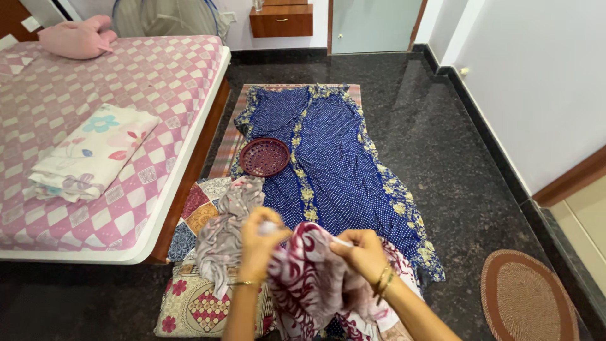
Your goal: The person folds a floral towel and places it on the bed. Then the person picks up a maroon and white patterned towel, unfolds it, and begins folding it on the floor.
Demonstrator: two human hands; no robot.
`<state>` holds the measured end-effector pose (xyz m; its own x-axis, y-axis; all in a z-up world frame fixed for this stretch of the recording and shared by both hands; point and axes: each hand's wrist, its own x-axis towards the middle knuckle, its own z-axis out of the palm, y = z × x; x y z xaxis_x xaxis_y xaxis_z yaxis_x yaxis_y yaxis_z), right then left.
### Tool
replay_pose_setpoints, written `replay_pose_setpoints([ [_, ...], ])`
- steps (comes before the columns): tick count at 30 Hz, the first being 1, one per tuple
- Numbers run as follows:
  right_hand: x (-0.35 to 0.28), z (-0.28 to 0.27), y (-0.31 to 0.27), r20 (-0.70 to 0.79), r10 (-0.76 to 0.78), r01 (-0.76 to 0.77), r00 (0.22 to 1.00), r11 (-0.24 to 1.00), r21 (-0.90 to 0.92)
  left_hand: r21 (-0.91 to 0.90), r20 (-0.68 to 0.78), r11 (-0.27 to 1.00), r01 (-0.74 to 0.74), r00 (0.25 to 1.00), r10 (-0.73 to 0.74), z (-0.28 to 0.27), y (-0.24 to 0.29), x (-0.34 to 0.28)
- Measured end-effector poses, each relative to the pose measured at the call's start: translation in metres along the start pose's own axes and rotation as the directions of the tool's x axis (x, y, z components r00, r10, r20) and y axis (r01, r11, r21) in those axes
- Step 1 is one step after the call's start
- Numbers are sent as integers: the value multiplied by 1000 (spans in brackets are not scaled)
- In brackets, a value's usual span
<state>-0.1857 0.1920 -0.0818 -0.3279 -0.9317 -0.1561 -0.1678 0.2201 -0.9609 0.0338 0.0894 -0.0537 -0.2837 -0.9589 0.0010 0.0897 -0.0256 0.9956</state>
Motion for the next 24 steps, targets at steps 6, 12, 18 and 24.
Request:
replay_pose_setpoints([
  [6,-8,8,-44,62,-94,98,994,992,-76,553,378,698,-455,884,277,69,26,-30],
  [12,-15,-27,-46,369,-201,97,908,955,282,646,115,715,-268,960,256,72,42,-21],
  [18,-9,-13,48,410,-58,202,910,927,-316,563,-4,711,-420,860,511,67,62,-22],
  [24,-17,41,188,-135,-108,79,985,976,-205,538,0,674,-506,800,600,59,81,-25],
])
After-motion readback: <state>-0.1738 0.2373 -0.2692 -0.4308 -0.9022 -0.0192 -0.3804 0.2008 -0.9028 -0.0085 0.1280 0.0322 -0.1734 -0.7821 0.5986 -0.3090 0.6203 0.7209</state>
